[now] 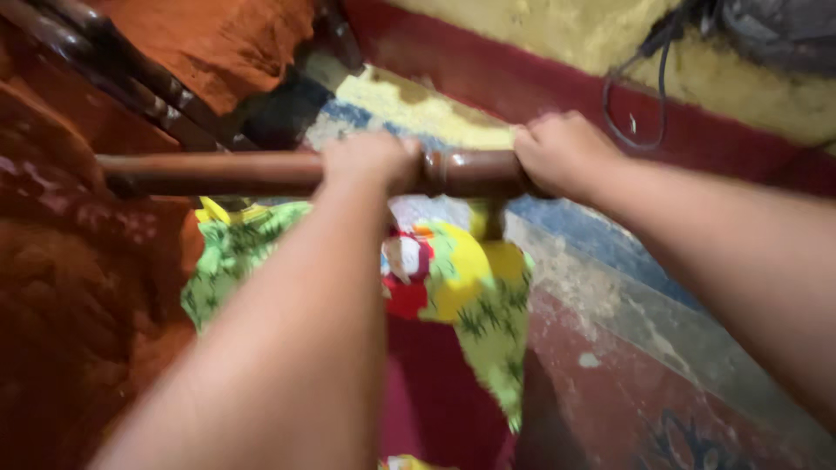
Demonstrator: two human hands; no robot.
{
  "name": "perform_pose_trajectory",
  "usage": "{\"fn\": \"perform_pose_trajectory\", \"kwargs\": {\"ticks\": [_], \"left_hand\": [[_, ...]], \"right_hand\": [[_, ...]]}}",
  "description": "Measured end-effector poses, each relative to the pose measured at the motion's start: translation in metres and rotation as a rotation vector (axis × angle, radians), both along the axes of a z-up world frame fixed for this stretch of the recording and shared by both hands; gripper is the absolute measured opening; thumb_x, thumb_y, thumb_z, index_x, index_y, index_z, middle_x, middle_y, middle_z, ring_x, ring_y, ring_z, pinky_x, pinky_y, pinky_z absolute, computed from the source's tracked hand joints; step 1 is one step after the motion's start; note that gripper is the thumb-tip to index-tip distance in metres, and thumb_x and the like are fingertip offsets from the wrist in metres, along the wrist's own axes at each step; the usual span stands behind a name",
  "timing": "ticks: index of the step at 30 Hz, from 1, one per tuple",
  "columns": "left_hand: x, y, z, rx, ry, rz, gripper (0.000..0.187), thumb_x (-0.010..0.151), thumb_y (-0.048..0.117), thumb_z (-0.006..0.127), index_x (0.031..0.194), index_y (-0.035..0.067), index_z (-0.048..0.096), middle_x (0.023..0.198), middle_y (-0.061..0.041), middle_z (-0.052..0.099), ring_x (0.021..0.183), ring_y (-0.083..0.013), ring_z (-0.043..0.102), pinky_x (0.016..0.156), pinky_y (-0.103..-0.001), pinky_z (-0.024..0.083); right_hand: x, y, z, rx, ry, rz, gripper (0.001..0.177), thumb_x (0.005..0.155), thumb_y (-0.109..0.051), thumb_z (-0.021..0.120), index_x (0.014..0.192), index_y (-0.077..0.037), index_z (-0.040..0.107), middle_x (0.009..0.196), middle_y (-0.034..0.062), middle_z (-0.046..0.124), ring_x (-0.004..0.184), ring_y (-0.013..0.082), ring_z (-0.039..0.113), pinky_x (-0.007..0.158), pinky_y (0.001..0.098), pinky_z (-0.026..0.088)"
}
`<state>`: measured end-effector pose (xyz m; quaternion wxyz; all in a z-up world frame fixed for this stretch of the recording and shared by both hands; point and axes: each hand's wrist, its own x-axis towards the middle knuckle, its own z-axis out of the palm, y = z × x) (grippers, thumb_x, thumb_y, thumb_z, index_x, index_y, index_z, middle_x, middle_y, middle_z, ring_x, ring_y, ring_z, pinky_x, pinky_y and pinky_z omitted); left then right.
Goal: The person rolls a red quilted blanket tightly around a wooden bed frame rail. They start at one end and progressively roll the fabric along the rail, using both hands to maintain tension and smooth the material. The task involves repetitive rolling and adjusting motions to secure the blanket around the wooden structure.
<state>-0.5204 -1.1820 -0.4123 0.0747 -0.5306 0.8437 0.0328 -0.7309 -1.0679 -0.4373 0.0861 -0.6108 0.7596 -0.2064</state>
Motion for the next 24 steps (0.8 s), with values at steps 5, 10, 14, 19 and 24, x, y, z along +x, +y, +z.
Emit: {"fn": "perform_pose_trajectory", "kwargs": {"ticks": [5,10,14,19,24], "left_hand": [[-0.025,0.041,-0.002,-0.025,0.036,0.031,0.054,0.096,0.043,0.036,0.105,0.011,0.079,0.117,-0.016,0.074,0.110,-0.0321,0.069,0.101,-0.051,0.041],[-0.035,0.023,0.013,0.121,0.030,0.052,0.049,0.089,0.041,0.042,0.106,0.013,0.079,0.118,-0.016,0.072,0.112,-0.0321,0.068,0.100,-0.049,0.045],[-0.034,0.016,0.020,0.183,0.057,0.023,0.050,0.087,0.045,0.046,0.102,0.010,0.079,0.114,-0.019,0.072,0.110,-0.0346,0.068,0.097,-0.046,0.050],[-0.034,0.021,0.026,0.164,0.040,0.034,0.053,0.089,0.047,0.046,0.097,0.009,0.081,0.108,-0.021,0.074,0.106,-0.0365,0.070,0.096,-0.047,0.052],[-0.035,0.017,0.017,0.101,0.031,0.049,0.054,0.087,0.050,0.049,0.097,0.008,0.080,0.109,-0.020,0.074,0.107,-0.0356,0.069,0.095,-0.047,0.052]], "right_hand": [[-0.006,0.046,0.011,0.144,-0.089,-0.216,0.046,0.093,-0.037,0.045,0.098,-0.006,0.078,0.092,0.0279,0.072,0.090,0.0487,0.069,0.088,0.0552,0.052],[-0.002,0.037,0.006,0.078,-0.001,-0.288,0.043,0.091,-0.038,0.050,0.092,-0.007,0.080,0.082,0.0266,0.071,0.077,0.0470,0.070,0.081,0.0546,0.055],[-0.004,0.037,-0.001,-0.056,-0.014,-0.233,0.038,0.090,-0.034,0.054,0.084,-0.006,0.079,0.076,0.0268,0.069,0.074,0.0457,0.069,0.077,0.0532,0.056],[-0.006,0.035,0.004,0.016,-0.093,-0.212,0.039,0.093,-0.034,0.054,0.084,-0.007,0.079,0.074,0.0262,0.068,0.069,0.0455,0.068,0.075,0.0518,0.056],[-0.008,0.032,0.003,-0.001,-0.126,-0.168,0.038,0.091,-0.035,0.053,0.085,-0.008,0.079,0.076,0.0247,0.070,0.072,0.0448,0.069,0.078,0.0531,0.055]]}}
